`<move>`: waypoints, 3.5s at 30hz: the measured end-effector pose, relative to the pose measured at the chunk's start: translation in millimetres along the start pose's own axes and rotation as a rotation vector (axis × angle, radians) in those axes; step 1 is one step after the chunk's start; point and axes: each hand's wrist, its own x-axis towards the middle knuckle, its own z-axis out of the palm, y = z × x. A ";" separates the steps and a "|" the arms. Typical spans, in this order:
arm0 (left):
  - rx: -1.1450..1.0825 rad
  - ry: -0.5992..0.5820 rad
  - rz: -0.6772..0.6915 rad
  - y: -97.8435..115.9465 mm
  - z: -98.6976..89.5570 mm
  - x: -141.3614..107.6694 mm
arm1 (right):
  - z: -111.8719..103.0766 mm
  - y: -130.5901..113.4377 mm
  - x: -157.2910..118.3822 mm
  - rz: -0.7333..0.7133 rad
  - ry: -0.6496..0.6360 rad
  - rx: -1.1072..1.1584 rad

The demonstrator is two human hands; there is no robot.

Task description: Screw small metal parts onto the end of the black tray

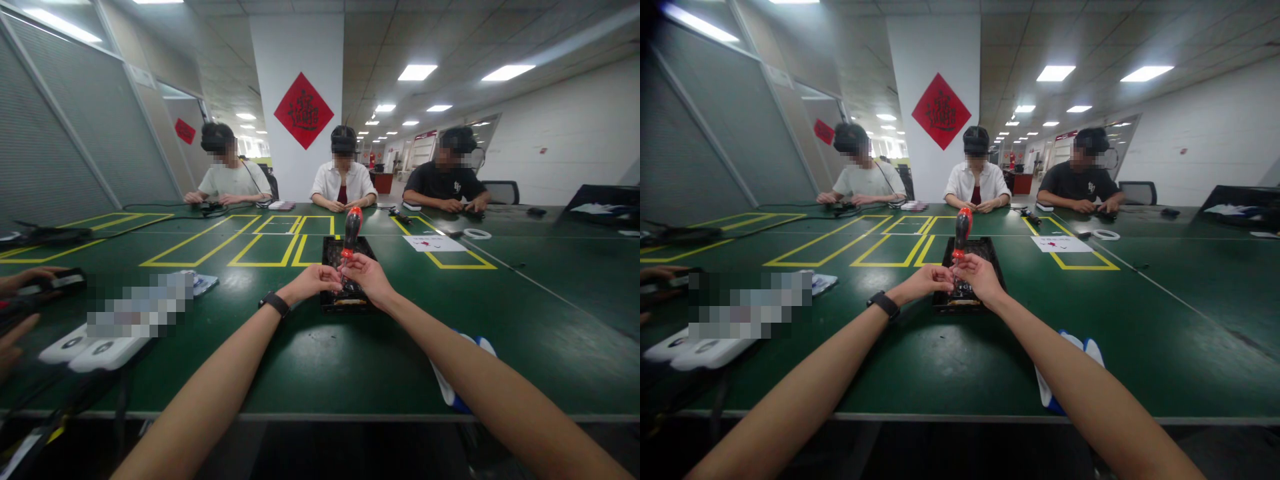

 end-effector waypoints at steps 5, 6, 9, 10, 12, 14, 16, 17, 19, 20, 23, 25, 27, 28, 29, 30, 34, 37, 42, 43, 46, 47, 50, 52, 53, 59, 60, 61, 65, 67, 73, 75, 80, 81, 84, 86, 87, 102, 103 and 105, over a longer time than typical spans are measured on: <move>0.027 0.006 -0.020 1.3 1.1 -0.5 | 0.5 1.6 0.5 -0.026 0.005 -0.027; 0.041 0.002 -0.020 1.6 1.3 -0.7 | 0.6 1.7 0.5 -0.026 0.002 -0.032; 0.064 -0.015 -0.021 2.3 1.3 -1.1 | 0.9 1.9 0.5 -0.030 -0.001 -0.040; 0.060 -0.020 -0.019 2.4 1.1 -1.2 | 1.0 1.7 0.3 -0.035 0.003 -0.042; 0.039 -0.031 -0.013 2.4 0.5 -1.3 | 1.6 0.7 -0.7 -0.035 0.001 -0.053; 0.016 -0.053 -0.011 2.5 0.0 -1.5 | 2.5 -1.5 -2.1 -0.014 -0.026 -0.078; -0.001 -0.085 -0.014 2.8 -0.4 -1.7 | 3.5 -3.9 -3.6 0.018 -0.064 -0.099; -0.006 -0.099 -0.015 3.0 -0.7 -1.9 | 3.7 -4.7 -4.1 0.033 -0.081 -0.096; -0.007 -0.117 -0.014 3.3 -1.5 -2.1 | 3.5 -4.8 -4.4 0.049 -0.115 -0.053; -0.005 -0.121 -0.015 3.3 -2.0 -2.1 | 3.0 -4.1 -4.2 0.054 -0.134 -0.021; -0.006 -0.131 -0.021 2.9 -3.4 -1.9 | 0.7 -1.1 -3.2 0.064 -0.180 0.060; -0.023 -0.134 -0.026 2.6 -3.6 -1.6 | -0.8 -0.1 -2.9 0.064 -0.173 0.069; -0.036 -0.125 -0.025 2.4 -3.1 -1.3 | -1.6 -0.4 -3.0 0.055 -0.133 0.050; -0.039 -0.116 -0.024 2.4 -2.7 -1.2 | -1.7 -0.9 -3.1 0.053 -0.111 0.037; -0.040 -0.106 -0.023 2.4 -2.3 -1.1 | -1.8 -1.3 -3.1 0.052 -0.090 0.025; -0.039 -0.089 -0.021 2.4 -1.9 -1.0 | -1.7 -1.8 -3.1 0.051 -0.072 0.014; -0.009 -0.002 -0.013 2.5 -0.5 -1.2 | -0.5 -2.8 -2.6 0.039 -0.015 -0.012; 0.022 -0.012 -0.017 3.3 0.3 -1.8 | 0.9 -3.6 -2.8 0.028 0.001 -0.031; 0.068 -0.040 -0.021 4.4 0.7 -2.1 | 3.3 -4.7 -4.1 0.008 -0.014 -0.036; 0.080 -0.040 -0.024 4.7 0.8 -2.1 | 3.7 -4.7 -4.3 0.008 -0.016 -0.039; 0.106 -0.040 -0.025 6.0 1.2 -2.4 | 4.7 -4.9 -4.5 0.002 -0.019 -0.061; 0.111 -0.039 -0.024 6.7 1.5 -2.7 | 5.0 -5.0 -4.5 0.000 -0.018 -0.067; 0.112 -0.044 -0.021 8.6 2.7 -3.6 | 5.5 -5.1 -4.3 0.001 -0.009 -0.059; 0.098 -0.059 -0.006 9.2 3.5 -3.9 | 5.2 -4.6 -4.0 0.003 -0.012 -0.043; 0.086 -0.070 0.002 9.1 3.8 -4.0 | 4.9 -4.2 -3.8 0.002 -0.018 -0.038; 0.010 -0.121 0.018 5.9 2.8 -3.9 | 1.6 -1.9 -2.4 -0.007 -0.073 -0.068; 0.004 -0.126 0.024 5.7 2.2 -4.0 | 1.1 -1.8 -2.3 -0.005 -0.085 -0.061; 0.001 -0.134 0.029 5.7 1.7 -4.1 | 0.8 -1.6 -2.3 -0.002 -0.099 -0.049; 0.001 -0.179 0.049 7.6 0.1 -4.1 | -0.5 0.1 -1.5 -0.009 -0.113 -0.004; 0.006 -0.187 0.054 8.6 0.0 -3.8 | -1.1 1.3 -1.0 -0.018 -0.082 0.006; 0.004 -0.109 0.040 5.9 1.3 -2.4 | -0.3 1.7 -0.2 -0.030 -0.018 0.026; 0.009 -0.042 0.034 3.1 2.2 -1.7 | 0.5 1.1 -0.2 -0.042 0.002 0.034; 0.023 0.034 0.028 -2.7 3.6 0.2 | 1.3 -0.3 -0.3 -0.039 0.037 0.028; 0.015 0.031 0.024 -3.2 3.6 0.4 | 1.3 -0.6 -0.4 -0.036 0.039 0.026; -0.014 0.021 0.012 -3.0 3.0 0.0 | 1.6 -1.5 -1.0 -0.030 0.027 0.012; -0.024 -0.010 0.008 -1.3 2.3 -1.0 | 1.8 -1.8 -1.5 -0.024 -0.011 -0.009; -0.023 -0.031 0.008 -0.2 1.9 -1.6 | 2.0 -1.8 -1.7 -0.019 -0.036 -0.020; -0.039 0.028 0.004 0.4 0.4 -1.0 | -0.6 -0.6 -1.0 -0.023 -0.004 -0.039; -0.025 0.057 0.011 0.8 0.7 -1.0 | -0.8 0.2 -0.4 -0.020 0.018 -0.038; 0.009 0.085 0.021 2.0 1.5 -1.2 | -0.8 1.1 0.2 -0.007 0.040 -0.035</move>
